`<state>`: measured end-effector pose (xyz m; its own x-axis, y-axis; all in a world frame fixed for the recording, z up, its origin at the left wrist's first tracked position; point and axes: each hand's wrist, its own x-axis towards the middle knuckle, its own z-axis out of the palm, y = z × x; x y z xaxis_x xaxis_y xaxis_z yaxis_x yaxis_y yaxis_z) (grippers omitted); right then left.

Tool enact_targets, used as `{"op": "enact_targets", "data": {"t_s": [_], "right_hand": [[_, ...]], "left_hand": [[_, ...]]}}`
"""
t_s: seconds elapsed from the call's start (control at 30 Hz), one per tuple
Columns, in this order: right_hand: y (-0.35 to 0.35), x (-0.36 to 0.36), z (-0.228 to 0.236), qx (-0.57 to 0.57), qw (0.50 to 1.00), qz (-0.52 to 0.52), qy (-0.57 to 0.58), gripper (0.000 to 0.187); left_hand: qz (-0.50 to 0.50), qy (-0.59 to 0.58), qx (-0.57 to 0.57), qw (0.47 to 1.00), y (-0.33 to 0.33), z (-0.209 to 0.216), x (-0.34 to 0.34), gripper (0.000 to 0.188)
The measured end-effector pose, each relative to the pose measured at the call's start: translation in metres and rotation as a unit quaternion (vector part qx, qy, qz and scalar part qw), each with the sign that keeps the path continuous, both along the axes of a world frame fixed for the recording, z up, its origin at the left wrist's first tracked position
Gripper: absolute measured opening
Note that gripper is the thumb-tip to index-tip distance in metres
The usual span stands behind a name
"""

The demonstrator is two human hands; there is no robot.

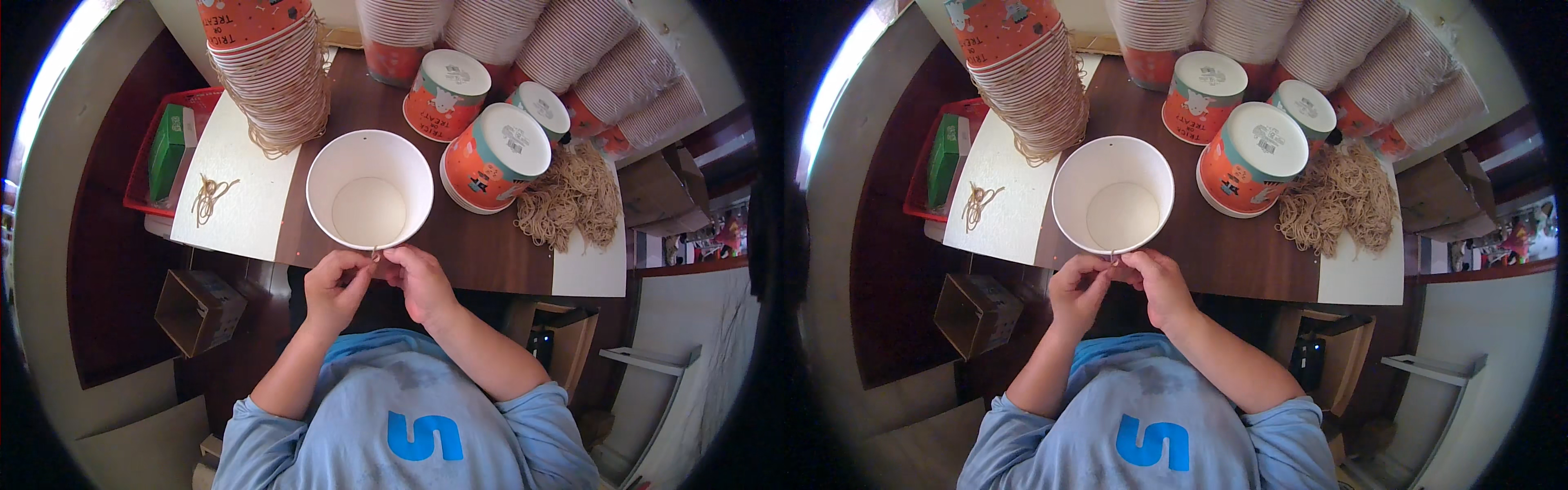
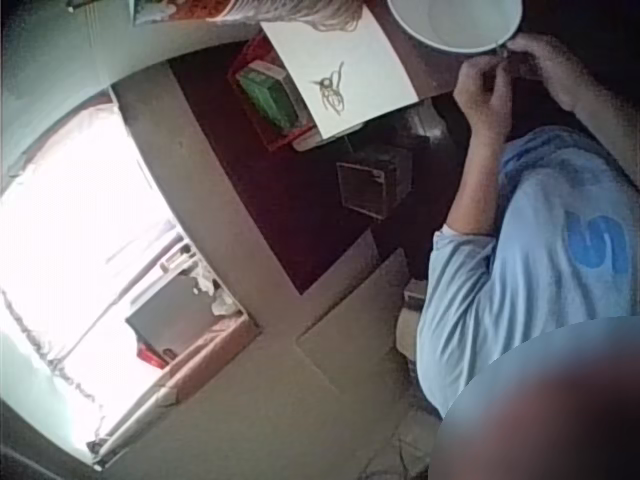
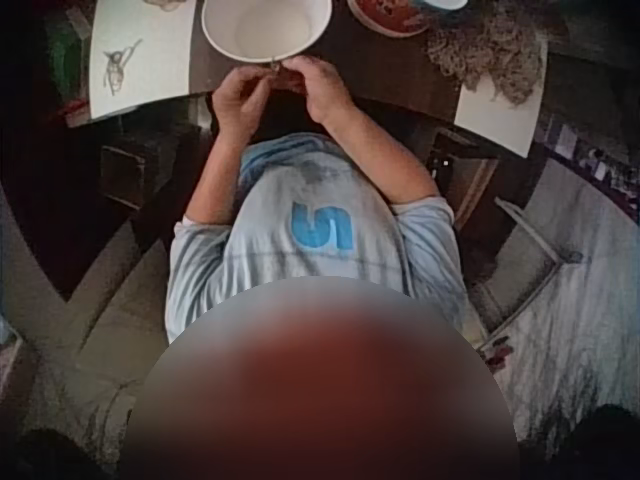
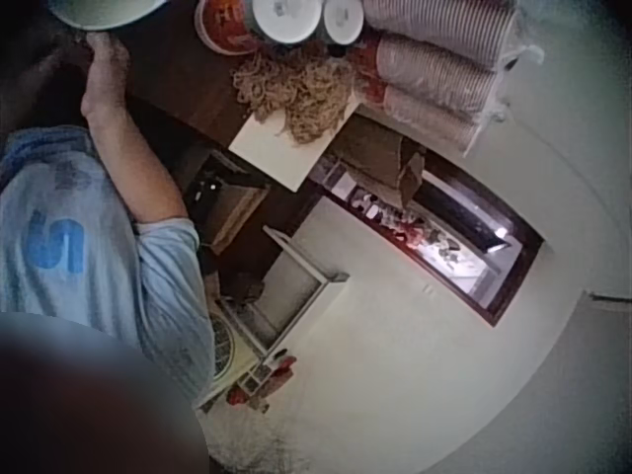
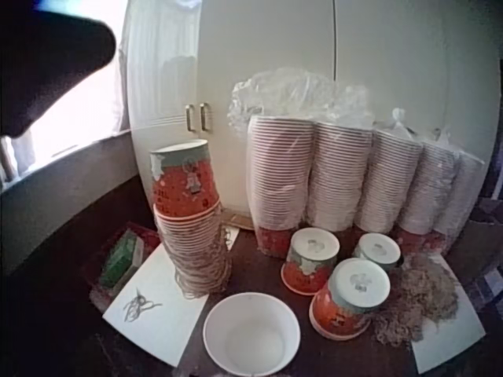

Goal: Attaching rope handles to paper buckets for packaging.

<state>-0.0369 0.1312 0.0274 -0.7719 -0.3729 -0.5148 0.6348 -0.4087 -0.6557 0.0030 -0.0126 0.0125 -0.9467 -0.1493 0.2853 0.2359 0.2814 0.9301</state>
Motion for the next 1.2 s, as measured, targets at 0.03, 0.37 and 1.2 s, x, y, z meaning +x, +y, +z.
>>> {"op": "enact_targets", "data": {"t_s": [0.03, 0.37, 1.2], "right_hand": [[-0.002, 0.0, 0.0, 0.0, 1.0, 0.0, 0.0, 0.015], [0.002, -0.005, -0.006, -0.007, 1.0, 0.022, -0.007, 0.014], [0.008, -0.006, -0.013, 0.085, 0.983, 0.021, 0.16, 0.012]], "left_hand": [[-0.007, -0.038, 0.069, 0.997, -0.001, -0.002, 0.0, 0.012], [-0.006, -0.119, 0.179, 0.977, -0.003, 0.0, 0.001, 0.006], [0.003, -0.145, 0.211, 0.967, -0.002, -0.01, -0.004, 0.009]]}}
